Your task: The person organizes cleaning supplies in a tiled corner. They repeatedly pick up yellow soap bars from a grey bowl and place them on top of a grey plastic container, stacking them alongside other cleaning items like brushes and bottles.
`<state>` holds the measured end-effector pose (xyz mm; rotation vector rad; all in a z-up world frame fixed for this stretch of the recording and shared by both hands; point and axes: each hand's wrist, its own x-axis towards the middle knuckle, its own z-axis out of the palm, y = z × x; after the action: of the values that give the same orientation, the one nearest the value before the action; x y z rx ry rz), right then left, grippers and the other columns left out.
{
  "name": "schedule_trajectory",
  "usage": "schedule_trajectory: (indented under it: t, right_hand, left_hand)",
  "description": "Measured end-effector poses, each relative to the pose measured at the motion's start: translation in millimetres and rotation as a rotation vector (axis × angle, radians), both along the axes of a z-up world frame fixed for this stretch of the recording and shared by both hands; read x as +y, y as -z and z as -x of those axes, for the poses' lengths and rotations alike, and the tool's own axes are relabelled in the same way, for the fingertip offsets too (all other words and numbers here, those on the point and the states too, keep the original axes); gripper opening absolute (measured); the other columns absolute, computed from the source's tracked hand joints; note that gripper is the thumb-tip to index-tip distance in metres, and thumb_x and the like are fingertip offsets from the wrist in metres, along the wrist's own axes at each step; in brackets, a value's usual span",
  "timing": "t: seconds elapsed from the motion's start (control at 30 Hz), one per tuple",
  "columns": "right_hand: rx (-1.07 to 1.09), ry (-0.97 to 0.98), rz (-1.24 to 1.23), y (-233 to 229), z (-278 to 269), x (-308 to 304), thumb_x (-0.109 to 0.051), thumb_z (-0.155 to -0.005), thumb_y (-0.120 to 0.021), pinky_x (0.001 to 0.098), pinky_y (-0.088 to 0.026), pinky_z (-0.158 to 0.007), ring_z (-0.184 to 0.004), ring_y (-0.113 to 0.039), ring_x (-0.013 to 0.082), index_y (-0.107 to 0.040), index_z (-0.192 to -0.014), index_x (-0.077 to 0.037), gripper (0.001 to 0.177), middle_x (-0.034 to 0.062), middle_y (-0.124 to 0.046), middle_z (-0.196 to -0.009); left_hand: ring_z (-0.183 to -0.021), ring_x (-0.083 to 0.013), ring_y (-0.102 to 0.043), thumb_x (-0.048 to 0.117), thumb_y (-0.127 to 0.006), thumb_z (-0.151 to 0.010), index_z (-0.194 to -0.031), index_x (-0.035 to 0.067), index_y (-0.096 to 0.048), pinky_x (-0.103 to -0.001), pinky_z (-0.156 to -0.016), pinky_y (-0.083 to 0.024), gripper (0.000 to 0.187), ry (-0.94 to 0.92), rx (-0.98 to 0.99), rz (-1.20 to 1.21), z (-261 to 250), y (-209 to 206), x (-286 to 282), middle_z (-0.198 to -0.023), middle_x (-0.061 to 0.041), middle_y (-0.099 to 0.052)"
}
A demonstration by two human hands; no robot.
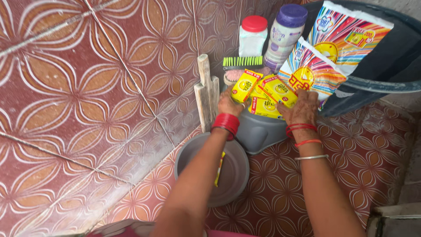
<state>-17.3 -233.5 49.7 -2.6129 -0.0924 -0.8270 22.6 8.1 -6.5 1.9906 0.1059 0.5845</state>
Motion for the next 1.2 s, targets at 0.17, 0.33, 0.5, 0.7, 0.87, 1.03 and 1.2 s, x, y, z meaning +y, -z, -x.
schedule_trajectory:
  t: [0.17,0.33,0.5,0.7,0.87,1.03,1.2]
  right_hand:
    - [-0.052,0.045,0.095,-9,8,5,-0.049,-0.07,-0.091,0.0546,-0.043,-0.098,-0.113,-0.053,0.0443,-0.067,-0.119,-0.002,0.072,0.0264,-0.057,-0.12]
    - [-0.003,0.025,0.113,-9,11,2,-0.051,-0.073,-0.09,0.0555,-0.044,-0.095,-0.11,-0.055,0.0455,-0.069,-0.119,-0.002,0.07,0.0279,-0.059,-0.118]
    - [-0.03,-0.112,0.085,0,-14,-27,-0.051,-0.077,-0.087,0.0537,-0.045,-0.097,-0.111,-0.06,0.0412,-0.076,-0.111,-0.007,0.057,0.0228,-0.067,-0.112]
    - [-0.125,-0.169,0.065,6,-19,-40,-0.048,-0.084,-0.085,0.0506,-0.048,-0.099,-0.11,-0.063,0.0395,-0.075,-0.111,-0.006,0.051,0.02,-0.069,-0.112]
    - [-0.135,-0.146,0.096,10,-7,-21,-0.045,-0.079,-0.087,0.0509,-0.045,-0.098,-0.108,-0.061,0.0397,-0.072,-0.119,-0.002,0.06,0.0218,-0.068,-0.113]
    - [-0.137,-0.149,0.116,11,-11,-19,-0.041,-0.078,-0.086,0.0512,-0.043,-0.097,-0.108,-0.061,0.0386,-0.071,-0.122,-0.004,0.06,0.0211,-0.068,-0.113]
    - [-0.09,-0.066,0.185,4,-10,-12,-0.05,-0.073,-0.086,0.0506,-0.044,-0.096,-0.107,-0.059,0.0378,-0.071,-0.121,-0.003,0.069,0.0218,-0.066,-0.112]
  left_hand:
    - [-0.12,-0.0343,-0.061,0.028,-0.1,-0.052,-0.139,0.003,-0.05,-0.04,-0.103,-0.049,0.104,-0.074,0.066,-0.019,-7,-1,-3,-0.128,-0.019,-0.063]
    - [-0.112,-0.0327,-0.067,0.028,-0.1,-0.052,-0.133,-0.001,-0.051,-0.039,-0.098,-0.053,0.099,-0.149,0.148,0.156,-9,6,-7,-0.125,-0.02,-0.066]
    - [-0.101,-0.025,-0.073,0.026,-0.094,-0.069,-0.127,-0.003,-0.059,-0.032,-0.09,-0.057,0.074,-0.009,0.084,0.509,-29,40,-5,-0.115,-0.017,-0.074]
    - [-0.093,-0.0267,-0.07,0.001,-0.082,-0.074,-0.13,-0.001,-0.044,-0.04,-0.076,-0.061,0.068,0.16,0.171,1.029,-29,42,3,-0.112,-0.014,-0.066]
    - [-0.092,-0.025,-0.073,-0.001,-0.075,-0.082,-0.126,-0.006,-0.059,-0.035,-0.076,-0.064,0.047,0.29,0.219,1.065,-9,31,1,-0.107,-0.015,-0.072]
    - [-0.088,-0.027,-0.073,0.0,-0.075,-0.082,-0.122,-0.009,-0.063,-0.037,-0.07,-0.065,0.044,0.276,0.162,1.128,0,19,5,-0.104,-0.016,-0.073]
    - [-0.09,-0.0264,-0.076,0.001,-0.076,-0.078,-0.126,-0.002,-0.055,-0.038,-0.068,-0.066,0.052,0.183,0.243,1.093,7,-10,30,-0.106,-0.014,-0.073]
